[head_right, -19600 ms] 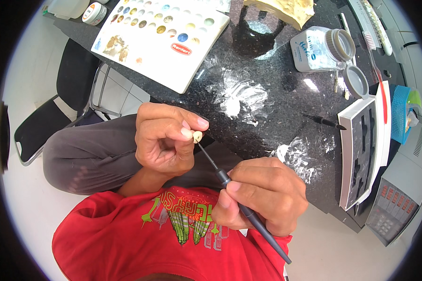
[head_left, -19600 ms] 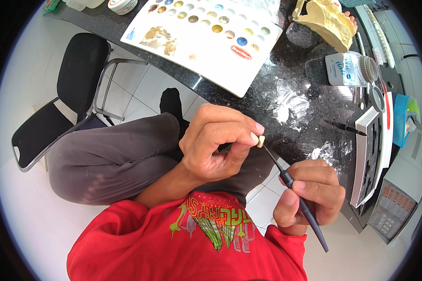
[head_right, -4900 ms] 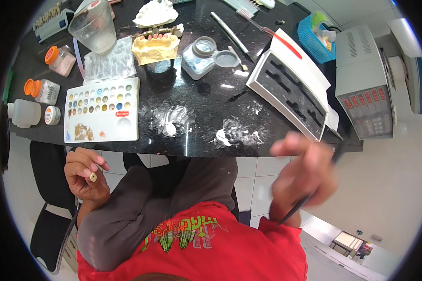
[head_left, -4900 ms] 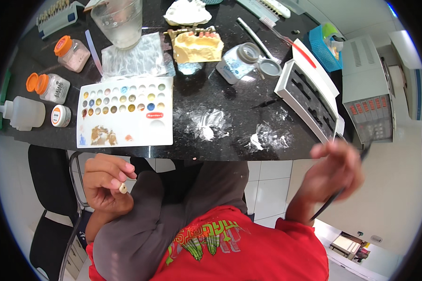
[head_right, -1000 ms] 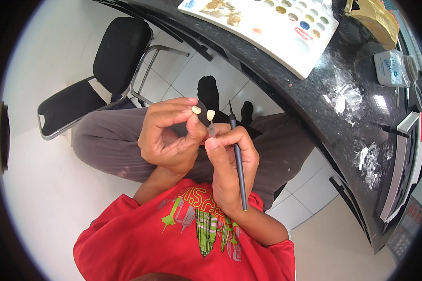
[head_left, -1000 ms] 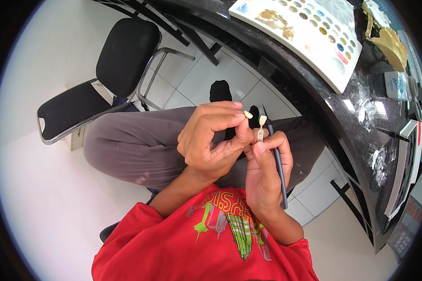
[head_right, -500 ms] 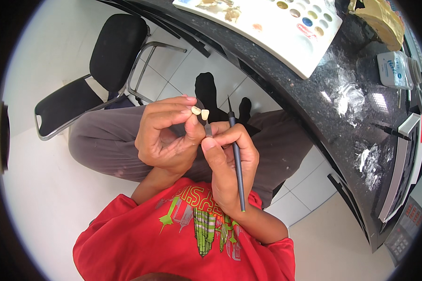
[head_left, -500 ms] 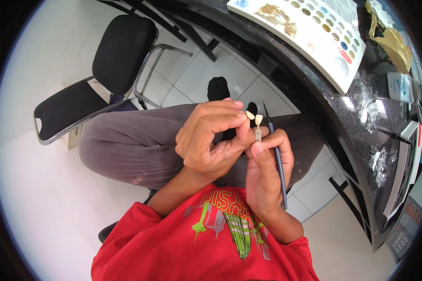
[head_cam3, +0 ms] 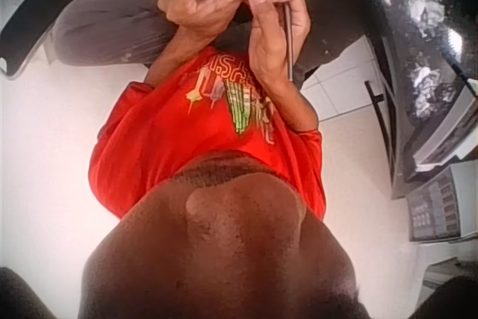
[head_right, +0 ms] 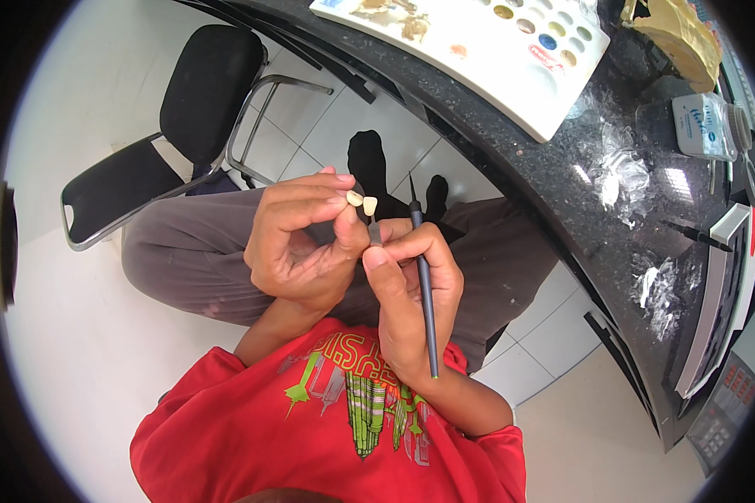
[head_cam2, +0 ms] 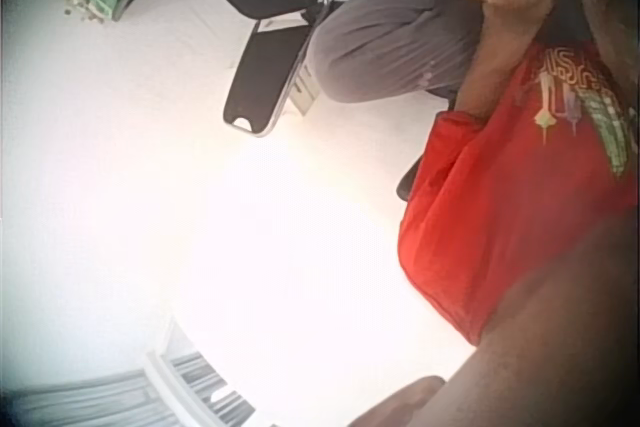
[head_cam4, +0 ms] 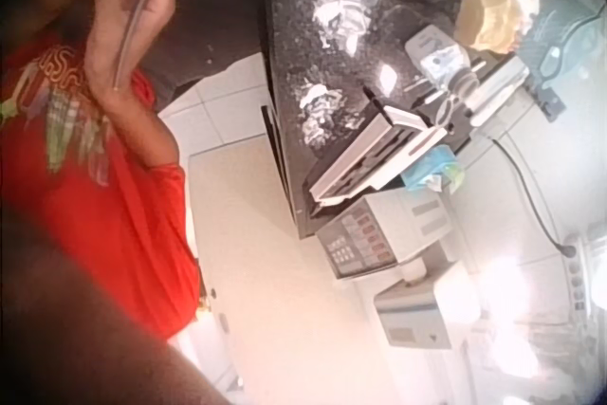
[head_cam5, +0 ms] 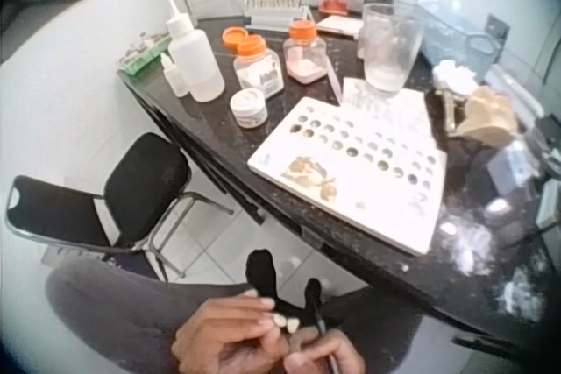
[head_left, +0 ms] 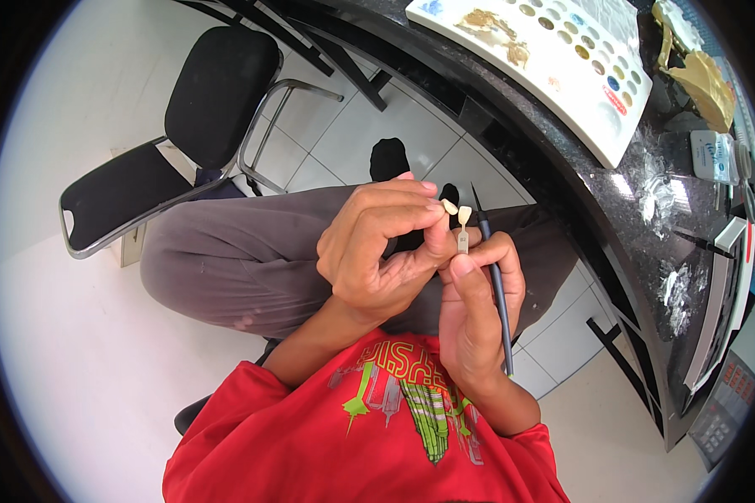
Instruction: The person paints the surface of a dental prosthetic piece using a small brush dipped in various pigments on a palette, then picks up a second prosthetic piece to compare them.
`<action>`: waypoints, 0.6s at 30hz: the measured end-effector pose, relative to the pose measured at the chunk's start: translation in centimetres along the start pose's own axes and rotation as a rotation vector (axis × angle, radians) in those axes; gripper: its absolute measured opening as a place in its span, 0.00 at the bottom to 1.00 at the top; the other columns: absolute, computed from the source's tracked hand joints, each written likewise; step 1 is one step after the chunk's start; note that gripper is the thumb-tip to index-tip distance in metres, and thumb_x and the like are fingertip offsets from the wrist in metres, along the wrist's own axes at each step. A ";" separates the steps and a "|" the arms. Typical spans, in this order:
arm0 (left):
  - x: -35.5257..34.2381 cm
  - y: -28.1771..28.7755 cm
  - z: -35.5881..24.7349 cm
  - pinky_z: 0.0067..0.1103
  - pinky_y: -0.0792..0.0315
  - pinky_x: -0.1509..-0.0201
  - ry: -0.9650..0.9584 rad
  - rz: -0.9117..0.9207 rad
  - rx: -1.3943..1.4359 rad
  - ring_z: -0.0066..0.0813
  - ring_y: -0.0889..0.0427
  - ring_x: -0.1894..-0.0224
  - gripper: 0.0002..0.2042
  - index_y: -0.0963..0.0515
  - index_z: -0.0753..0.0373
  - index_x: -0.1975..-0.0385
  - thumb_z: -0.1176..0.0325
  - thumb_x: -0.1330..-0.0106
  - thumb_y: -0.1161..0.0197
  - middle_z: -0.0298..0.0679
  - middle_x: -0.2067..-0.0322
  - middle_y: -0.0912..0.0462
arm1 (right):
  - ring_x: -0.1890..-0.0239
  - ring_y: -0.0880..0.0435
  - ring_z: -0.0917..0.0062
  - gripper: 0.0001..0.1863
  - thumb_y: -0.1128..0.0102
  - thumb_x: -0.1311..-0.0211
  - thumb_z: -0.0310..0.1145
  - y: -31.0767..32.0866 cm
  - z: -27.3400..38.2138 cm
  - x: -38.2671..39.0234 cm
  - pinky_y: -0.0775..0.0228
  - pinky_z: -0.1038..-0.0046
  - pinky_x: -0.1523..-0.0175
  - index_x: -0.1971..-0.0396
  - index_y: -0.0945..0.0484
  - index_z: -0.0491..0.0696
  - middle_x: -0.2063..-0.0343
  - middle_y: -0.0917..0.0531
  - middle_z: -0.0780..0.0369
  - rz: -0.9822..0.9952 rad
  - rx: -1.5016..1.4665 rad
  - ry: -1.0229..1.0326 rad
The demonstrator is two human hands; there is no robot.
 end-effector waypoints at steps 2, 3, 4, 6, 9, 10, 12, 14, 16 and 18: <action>0.0 -0.1 0.0 0.31 0.21 0.57 -0.002 0.000 -0.003 0.35 0.17 0.67 0.07 0.26 0.67 0.70 0.77 0.45 0.34 0.43 0.72 0.20 | 0.66 0.31 0.87 0.05 0.43 0.41 0.21 0.0 0.1 0.0 0.39 0.83 0.60 0.71 0.31 0.44 0.64 0.25 0.61 -0.006 0.008 0.006; -0.1 -0.1 -0.1 0.31 0.21 0.57 -0.004 0.002 -0.010 0.35 0.17 0.67 0.07 0.26 0.67 0.70 0.77 0.45 0.34 0.43 0.72 0.20 | 0.66 0.31 0.87 0.05 0.43 0.41 0.21 -0.1 0.1 0.0 0.39 0.83 0.60 0.71 0.31 0.44 0.64 0.25 0.61 -0.006 0.005 0.005; -0.2 -0.1 -0.1 0.31 0.21 0.57 -0.006 0.005 -0.018 0.35 0.17 0.67 0.07 0.26 0.67 0.70 0.77 0.45 0.35 0.43 0.72 0.21 | 0.66 0.31 0.87 0.05 0.43 0.41 0.21 -0.2 0.2 0.0 0.39 0.83 0.60 0.71 0.31 0.44 0.64 0.25 0.61 -0.005 0.003 0.004; -0.3 0.0 0.0 0.30 0.20 0.59 0.022 -0.042 -0.003 0.35 0.16 0.68 0.08 0.24 0.66 0.73 0.79 0.50 0.32 0.40 0.74 0.20 | 0.66 0.31 0.87 0.05 0.43 0.41 0.22 -0.3 0.2 -0.1 0.39 0.82 0.60 0.71 0.31 0.44 0.64 0.25 0.61 -0.002 -0.002 0.005; -0.2 0.1 0.2 0.29 0.19 0.60 0.050 -0.074 0.025 0.34 0.16 0.69 0.09 0.24 0.66 0.74 0.80 0.52 0.30 0.39 0.75 0.19 | 0.65 0.31 0.86 0.05 0.43 0.41 0.22 -0.3 0.2 -0.1 0.39 0.82 0.59 0.71 0.31 0.44 0.64 0.25 0.61 0.000 -0.005 0.010; -0.1 0.1 0.2 0.29 0.19 0.60 0.057 -0.079 0.036 0.34 0.16 0.69 0.09 0.24 0.66 0.74 0.80 0.52 0.30 0.39 0.75 0.19 | 0.65 0.31 0.86 0.05 0.43 0.41 0.22 -0.3 0.2 -0.1 0.39 0.82 0.59 0.71 0.31 0.44 0.64 0.25 0.61 -0.001 -0.005 0.010; 0.0 0.0 0.3 0.31 0.21 0.58 0.039 -0.033 0.031 0.34 0.17 0.68 0.08 0.26 0.66 0.71 0.78 0.48 0.33 0.42 0.73 0.20 | 0.65 0.31 0.86 0.05 0.43 0.41 0.22 -0.3 0.2 -0.1 0.39 0.82 0.59 0.71 0.31 0.44 0.64 0.25 0.61 -0.003 -0.003 0.010; 0.0 -0.1 0.3 0.32 0.21 0.57 0.034 -0.010 0.034 0.34 0.17 0.67 0.07 0.27 0.66 0.70 0.78 0.46 0.35 0.44 0.72 0.20 | 0.65 0.31 0.86 0.05 0.43 0.41 0.22 -0.4 0.2 -0.1 0.39 0.82 0.59 0.71 0.31 0.44 0.64 0.25 0.61 -0.006 0.000 0.010; 0.0 0.0 0.3 0.32 0.22 0.56 0.042 -0.009 0.043 0.34 0.17 0.67 0.07 0.27 0.66 0.70 0.78 0.46 0.35 0.44 0.72 0.21 | 0.61 0.29 0.83 0.05 0.46 0.39 0.24 -0.4 0.2 0.0 0.37 0.75 0.50 0.70 0.34 0.47 0.64 0.26 0.63 0.026 0.060 -0.004; 0.0 -0.1 0.4 0.32 0.22 0.56 0.059 -0.028 0.059 0.34 0.17 0.67 0.07 0.27 0.66 0.69 0.78 0.45 0.35 0.44 0.72 0.21 | 0.59 0.28 0.82 0.05 0.47 0.38 0.26 -0.5 0.3 0.0 0.36 0.72 0.46 0.69 0.35 0.48 0.65 0.27 0.63 0.044 0.094 -0.006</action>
Point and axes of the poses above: each hand's wrist, its own x-axis away from the middle knuckle, its own y-axis out of the back of the hand, z = x × y, the point moved 6 cm from there along -x, towards the middle knuckle
